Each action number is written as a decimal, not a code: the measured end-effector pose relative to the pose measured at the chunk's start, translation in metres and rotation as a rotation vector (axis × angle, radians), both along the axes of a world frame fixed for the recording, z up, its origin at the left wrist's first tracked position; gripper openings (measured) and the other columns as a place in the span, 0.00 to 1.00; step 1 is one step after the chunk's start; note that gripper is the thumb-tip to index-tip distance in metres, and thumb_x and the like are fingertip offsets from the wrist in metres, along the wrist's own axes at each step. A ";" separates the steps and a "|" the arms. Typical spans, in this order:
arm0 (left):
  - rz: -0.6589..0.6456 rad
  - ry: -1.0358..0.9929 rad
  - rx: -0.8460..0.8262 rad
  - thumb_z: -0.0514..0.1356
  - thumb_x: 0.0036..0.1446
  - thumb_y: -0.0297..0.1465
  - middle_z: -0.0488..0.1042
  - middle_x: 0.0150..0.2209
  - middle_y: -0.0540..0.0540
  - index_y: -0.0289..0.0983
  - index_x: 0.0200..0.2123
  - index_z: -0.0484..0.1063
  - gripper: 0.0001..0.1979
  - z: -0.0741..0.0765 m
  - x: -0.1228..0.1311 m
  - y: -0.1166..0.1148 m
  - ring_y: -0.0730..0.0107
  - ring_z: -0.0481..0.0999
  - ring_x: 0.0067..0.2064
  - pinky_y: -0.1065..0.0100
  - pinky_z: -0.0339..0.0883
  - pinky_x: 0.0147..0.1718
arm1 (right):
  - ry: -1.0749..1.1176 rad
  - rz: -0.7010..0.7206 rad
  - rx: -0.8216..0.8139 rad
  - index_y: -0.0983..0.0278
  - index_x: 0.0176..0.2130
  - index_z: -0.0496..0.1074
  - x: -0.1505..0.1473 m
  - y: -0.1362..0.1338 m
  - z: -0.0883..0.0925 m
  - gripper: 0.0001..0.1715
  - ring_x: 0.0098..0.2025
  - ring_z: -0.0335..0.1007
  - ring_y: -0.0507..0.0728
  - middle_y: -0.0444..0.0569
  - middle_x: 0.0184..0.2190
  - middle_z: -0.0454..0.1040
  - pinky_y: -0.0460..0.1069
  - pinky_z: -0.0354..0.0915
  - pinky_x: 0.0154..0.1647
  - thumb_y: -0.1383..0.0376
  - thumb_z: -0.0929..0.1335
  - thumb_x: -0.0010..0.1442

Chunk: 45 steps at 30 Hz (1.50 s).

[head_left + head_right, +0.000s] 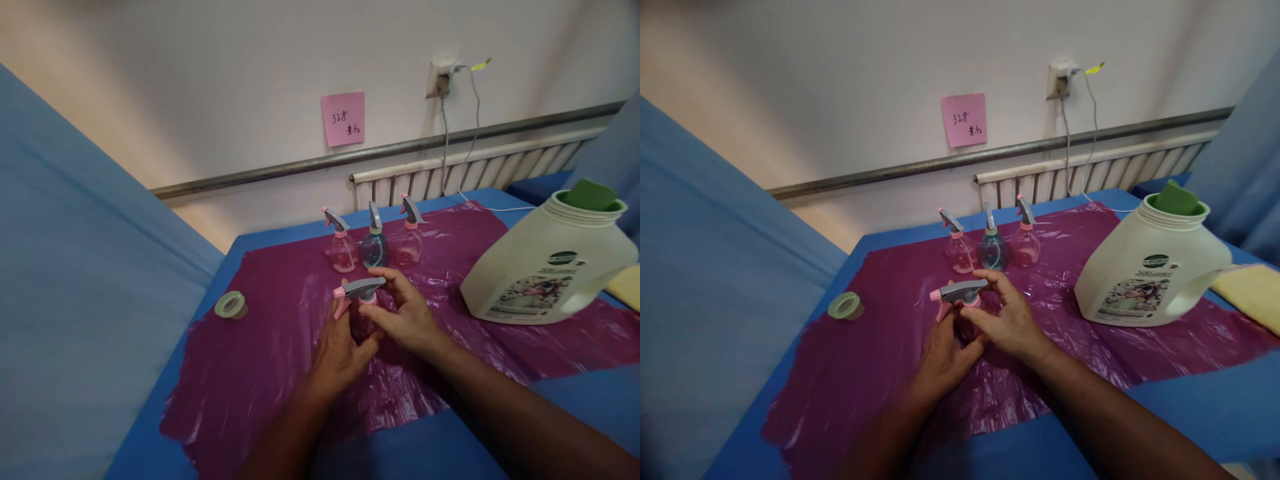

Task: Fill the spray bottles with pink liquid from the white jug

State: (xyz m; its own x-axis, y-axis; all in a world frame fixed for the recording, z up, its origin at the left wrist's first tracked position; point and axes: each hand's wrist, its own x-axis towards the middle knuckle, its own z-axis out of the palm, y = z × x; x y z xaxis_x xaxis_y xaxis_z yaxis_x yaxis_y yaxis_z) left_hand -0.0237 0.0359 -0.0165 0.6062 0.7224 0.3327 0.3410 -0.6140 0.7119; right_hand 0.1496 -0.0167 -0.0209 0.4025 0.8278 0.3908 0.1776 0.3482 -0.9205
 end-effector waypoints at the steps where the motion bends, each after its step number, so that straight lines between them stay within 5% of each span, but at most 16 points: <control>1: -0.001 0.002 0.000 0.75 0.63 0.32 0.80 0.63 0.38 0.48 0.72 0.73 0.35 -0.001 0.000 0.000 0.40 0.81 0.67 0.39 0.76 0.68 | -0.010 0.002 -0.009 0.52 0.68 0.75 0.000 -0.001 -0.002 0.36 0.61 0.82 0.63 0.51 0.60 0.84 0.63 0.75 0.69 0.62 0.80 0.64; 4: -0.012 -0.001 -0.009 0.73 0.66 0.34 0.78 0.67 0.36 0.47 0.75 0.70 0.36 -0.007 -0.003 0.000 0.40 0.79 0.69 0.37 0.75 0.69 | -0.057 0.062 -0.019 0.52 0.72 0.71 0.000 -0.007 -0.004 0.40 0.67 0.80 0.64 0.52 0.65 0.82 0.64 0.73 0.73 0.63 0.78 0.66; 10: 0.000 -0.002 -0.053 0.71 0.70 0.37 0.73 0.76 0.34 0.46 0.78 0.65 0.37 -0.009 -0.008 -0.003 0.39 0.76 0.75 0.36 0.73 0.73 | -0.249 0.142 0.018 0.52 0.71 0.72 0.005 -0.016 0.004 0.30 0.68 0.80 0.63 0.51 0.66 0.82 0.62 0.73 0.73 0.66 0.71 0.74; 13: -0.014 0.016 -0.074 0.69 0.72 0.38 0.73 0.76 0.36 0.48 0.77 0.68 0.34 -0.008 -0.012 -0.004 0.40 0.76 0.76 0.36 0.72 0.74 | -0.303 0.098 0.032 0.52 0.74 0.69 0.005 -0.017 0.003 0.33 0.69 0.79 0.64 0.52 0.68 0.80 0.62 0.73 0.73 0.66 0.71 0.74; 18: 0.078 0.059 -0.098 0.72 0.69 0.42 0.66 0.81 0.32 0.45 0.81 0.63 0.43 -0.015 -0.020 -0.004 0.30 0.65 0.82 0.27 0.65 0.77 | -0.389 0.047 0.065 0.52 0.72 0.69 0.005 -0.018 0.001 0.31 0.65 0.81 0.64 0.52 0.64 0.81 0.60 0.77 0.67 0.65 0.72 0.73; 24: 0.092 0.031 -0.099 0.73 0.67 0.42 0.72 0.77 0.32 0.45 0.78 0.69 0.40 -0.021 -0.021 0.001 0.32 0.70 0.79 0.30 0.66 0.77 | -0.456 0.018 0.118 0.51 0.74 0.66 0.004 -0.017 0.001 0.35 0.67 0.79 0.63 0.52 0.66 0.80 0.60 0.76 0.70 0.66 0.72 0.73; 29: 0.143 -0.045 -0.063 0.73 0.67 0.41 0.70 0.78 0.32 0.46 0.78 0.67 0.40 -0.032 -0.021 0.005 0.34 0.71 0.79 0.30 0.68 0.76 | -0.442 -0.001 0.119 0.52 0.68 0.72 0.001 -0.016 0.005 0.27 0.60 0.82 0.62 0.51 0.60 0.83 0.57 0.78 0.63 0.67 0.71 0.74; 35: 0.092 -0.114 -0.142 0.72 0.70 0.38 0.73 0.76 0.34 0.51 0.81 0.61 0.41 -0.038 -0.021 0.003 0.39 0.77 0.75 0.33 0.73 0.74 | -0.443 -0.065 0.195 0.51 0.64 0.76 0.002 -0.013 0.008 0.20 0.59 0.83 0.64 0.51 0.56 0.84 0.60 0.78 0.62 0.66 0.70 0.78; 45: -0.004 -0.144 -0.125 0.65 0.75 0.31 0.63 0.83 0.34 0.53 0.84 0.54 0.41 -0.038 -0.024 0.004 0.38 0.68 0.81 0.29 0.68 0.77 | -0.413 -0.017 0.173 0.50 0.67 0.74 0.003 -0.015 0.010 0.25 0.62 0.81 0.63 0.50 0.60 0.83 0.59 0.77 0.65 0.68 0.70 0.77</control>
